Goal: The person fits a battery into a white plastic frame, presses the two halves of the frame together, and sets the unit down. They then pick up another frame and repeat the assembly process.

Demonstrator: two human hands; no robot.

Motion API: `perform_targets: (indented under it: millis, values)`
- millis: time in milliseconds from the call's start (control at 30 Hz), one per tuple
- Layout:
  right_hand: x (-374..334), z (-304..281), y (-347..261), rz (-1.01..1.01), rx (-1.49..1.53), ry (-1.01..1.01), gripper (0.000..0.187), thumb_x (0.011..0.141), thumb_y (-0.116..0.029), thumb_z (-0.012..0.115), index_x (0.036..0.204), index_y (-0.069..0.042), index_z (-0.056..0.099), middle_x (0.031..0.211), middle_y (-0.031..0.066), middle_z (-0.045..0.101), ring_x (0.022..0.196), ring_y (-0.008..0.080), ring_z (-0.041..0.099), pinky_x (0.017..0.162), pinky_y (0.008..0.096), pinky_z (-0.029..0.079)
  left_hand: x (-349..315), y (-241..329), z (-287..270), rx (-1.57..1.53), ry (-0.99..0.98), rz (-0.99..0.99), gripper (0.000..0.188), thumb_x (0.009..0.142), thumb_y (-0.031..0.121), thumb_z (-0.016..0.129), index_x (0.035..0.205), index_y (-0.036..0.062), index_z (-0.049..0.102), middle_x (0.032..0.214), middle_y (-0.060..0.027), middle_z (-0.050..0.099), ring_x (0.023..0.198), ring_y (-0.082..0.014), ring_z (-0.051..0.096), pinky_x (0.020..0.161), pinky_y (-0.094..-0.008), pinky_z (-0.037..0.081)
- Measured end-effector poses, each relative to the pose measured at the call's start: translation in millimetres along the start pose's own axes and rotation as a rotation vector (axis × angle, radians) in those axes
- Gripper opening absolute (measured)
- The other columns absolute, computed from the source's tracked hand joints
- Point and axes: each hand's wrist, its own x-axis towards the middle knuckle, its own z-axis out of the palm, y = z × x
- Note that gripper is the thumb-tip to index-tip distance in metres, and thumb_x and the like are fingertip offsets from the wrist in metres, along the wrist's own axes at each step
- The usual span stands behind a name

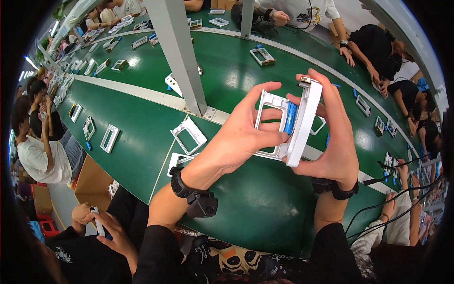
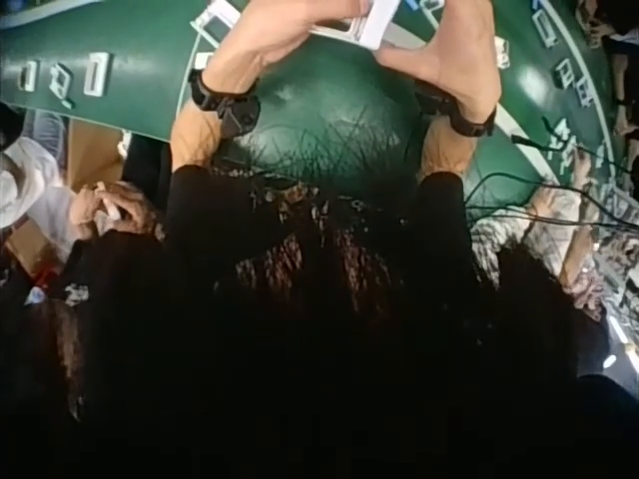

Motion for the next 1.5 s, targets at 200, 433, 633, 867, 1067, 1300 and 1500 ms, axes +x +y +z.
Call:
perform_targets:
  millis: [200, 433, 633, 867, 1067, 1300, 1500]
  values:
    - [-3, -2, -6, 0.014, -0.019, -0.026, 0.114, 0.049, -0.01, 0.084, 0.15, -0.004, 0.031, 0.143, 0.018, 0.046, 0.122, 0.0327, 0.06, 0.099, 0.043, 0.05, 2, -3, -2, -0.016, -0.027, 0.009, 0.084, 0.078, -0.016, 0.065, 0.148, 0.006, 0.025, 0.124, -0.0201, 0.059, 0.103, -0.0231, 0.068, 0.087, -0.0333, 0.055]
    - [-6, -6, -2, 0.019, 0.113, -0.07, 0.112, 0.049, -0.009, 0.084, 0.149, -0.005, 0.032, 0.143, 0.0164, 0.047, 0.125, 0.0322, 0.057, 0.102, 0.0432, 0.048, 0, 3, -6, 0.025, -0.057, -0.029, 0.087, 0.077, -0.015, 0.066, 0.149, 0.0063, 0.023, 0.123, -0.0192, 0.06, 0.103, -0.0238, 0.069, 0.086, -0.0336, 0.056]
    - [-6, -2, -7, 0.022, 0.024, -0.095, 0.106, 0.051, -0.006, 0.081, 0.147, -0.005, 0.036, 0.141, 0.0162, 0.048, 0.126, 0.032, 0.054, 0.103, 0.0411, 0.047, 0, 0, -6, 0.089, -0.032, -0.017, 0.094, 0.075, -0.017, 0.065, 0.152, 0.009, 0.018, 0.122, -0.0183, 0.057, 0.101, -0.024, 0.069, 0.083, -0.034, 0.057]
    - [-7, 5, -21, 0.075, -0.084, -0.142, 0.1, 0.05, -0.003, 0.078, 0.143, -0.005, 0.041, 0.138, 0.0163, 0.047, 0.123, 0.036, 0.053, 0.098, 0.04, 0.048, 0, -5, 4, 0.221, 0.025, 0.074, 0.097, 0.075, -0.02, 0.06, 0.153, 0.0122, 0.014, 0.128, -0.02, 0.05, 0.102, -0.0243, 0.068, 0.082, -0.035, 0.058]
    - [-4, 10, -20, 0.094, -0.082, -0.08, 0.097, 0.051, -0.002, 0.077, 0.142, -0.006, 0.043, 0.136, 0.0163, 0.047, 0.122, 0.0367, 0.053, 0.097, 0.0404, 0.048, 4, -14, 5, 0.153, 0.059, 0.136, 0.095, 0.074, -0.021, 0.059, 0.153, 0.0106, 0.016, 0.128, -0.0199, 0.05, 0.108, -0.0251, 0.065, 0.084, -0.0357, 0.058]
    - [-3, 11, -21, 0.066, -0.072, -0.059, 0.099, 0.051, -0.001, 0.077, 0.144, -0.007, 0.042, 0.137, 0.0167, 0.046, 0.123, 0.0369, 0.052, 0.096, 0.0406, 0.049, 5, -8, 3, 0.212, 0.036, 0.118, 0.087, 0.073, -0.021, 0.06, 0.148, 0.0064, 0.026, 0.129, -0.0171, 0.05, 0.118, -0.0247, 0.059, 0.092, -0.0367, 0.056]
    - [-3, 13, -23, 0.097, -0.075, -0.026, 0.1, 0.052, -0.001, 0.077, 0.144, -0.007, 0.041, 0.137, 0.0168, 0.046, 0.122, 0.0365, 0.053, 0.095, 0.0406, 0.049, 3, -7, 7, 0.16, 0.06, 0.136, 0.082, 0.075, -0.015, 0.064, 0.146, 0.0069, 0.031, 0.128, -0.0125, 0.053, 0.118, -0.0212, 0.058, 0.096, -0.0348, 0.053]
